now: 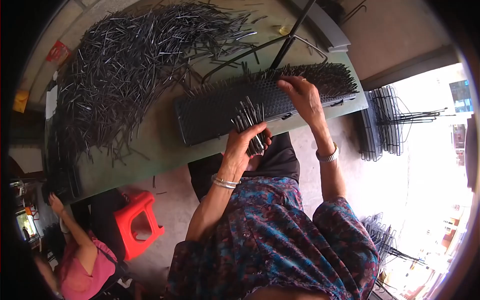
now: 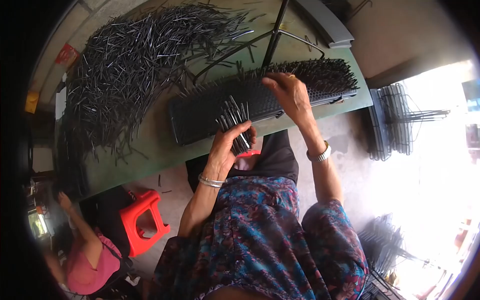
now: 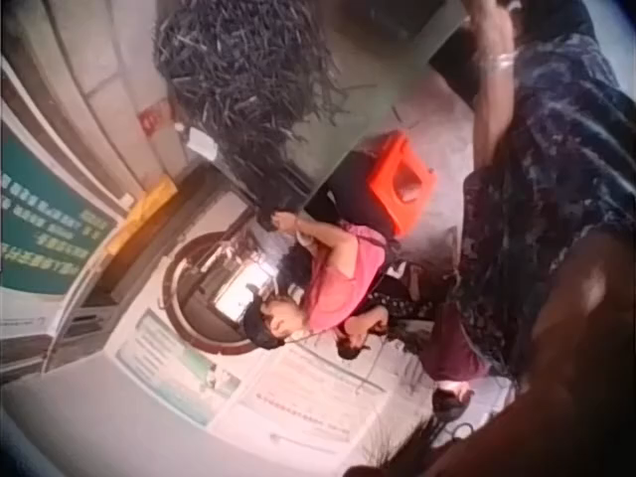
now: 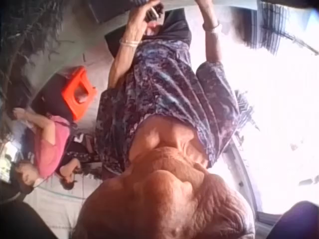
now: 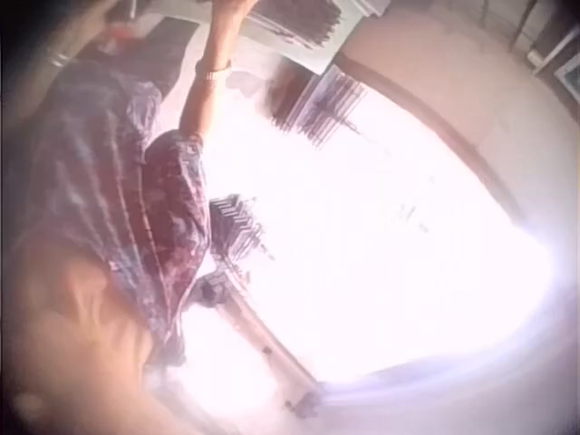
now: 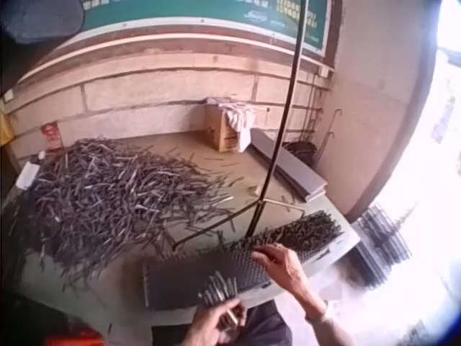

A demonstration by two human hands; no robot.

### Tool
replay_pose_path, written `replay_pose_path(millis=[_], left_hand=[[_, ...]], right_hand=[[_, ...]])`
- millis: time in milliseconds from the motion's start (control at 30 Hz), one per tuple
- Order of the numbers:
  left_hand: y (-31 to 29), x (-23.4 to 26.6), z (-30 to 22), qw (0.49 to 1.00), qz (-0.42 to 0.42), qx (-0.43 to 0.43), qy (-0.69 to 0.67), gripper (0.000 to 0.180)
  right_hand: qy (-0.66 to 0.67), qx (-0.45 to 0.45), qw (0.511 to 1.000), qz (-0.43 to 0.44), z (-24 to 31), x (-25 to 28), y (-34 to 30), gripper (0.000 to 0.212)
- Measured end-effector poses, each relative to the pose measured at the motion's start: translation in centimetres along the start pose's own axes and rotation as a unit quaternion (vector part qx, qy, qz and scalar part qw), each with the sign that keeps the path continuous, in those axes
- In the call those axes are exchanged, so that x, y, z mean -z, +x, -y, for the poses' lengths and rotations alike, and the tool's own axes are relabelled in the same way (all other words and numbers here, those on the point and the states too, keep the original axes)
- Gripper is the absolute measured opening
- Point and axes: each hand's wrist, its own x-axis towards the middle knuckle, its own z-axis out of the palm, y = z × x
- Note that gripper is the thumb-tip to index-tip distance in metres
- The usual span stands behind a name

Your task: The recorder is picking up metal hooks from a large pile and inserting them into a perforated template board.

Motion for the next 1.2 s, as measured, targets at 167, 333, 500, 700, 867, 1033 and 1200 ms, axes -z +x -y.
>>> replay_pose_path(millis=[167,333,500,700,867,1033,1200], left_hand=[[0.1,-0.4,-0.9,0.999,0.001,0.004,0.044,0.021],[-0.2,-0.4,-1.4,1.000,0.005,-0.005,0.025,0.023],[-0.2,-0.1,-1.1,0.999,0.004,0.004,0.043,0.025],[-0.2,0.0,-1.0,0.997,0.006,-0.014,0.073,0.023],[-0.6,-0.3,-1.1,0.996,-0.005,0.005,0.088,0.020],[-0.7,-0.8,-1.2,0.997,-0.020,0.022,0.069,0.021],[-0.3,-0.7,-0.8,0.998,-0.018,-0.006,0.060,0.021]], right_hand=[[0.263,-0.065,0.922,0.275,2.6,0.2,-2.3,0.028],[0.316,-0.095,0.899,0.287,2.1,-0.3,-2.2,0.023],[0.342,-0.098,0.888,0.290,2.1,-0.4,-2.4,0.022],[0.306,-0.092,0.902,0.290,2.7,-0.2,-2.4,0.021],[0.325,-0.102,0.887,0.311,2.1,-0.3,-2.2,0.015],[0.334,-0.121,0.875,0.329,1.8,0.0,-2.1,0.014],[0.326,-0.122,0.874,0.338,1.6,0.1,-2.1,0.014]])
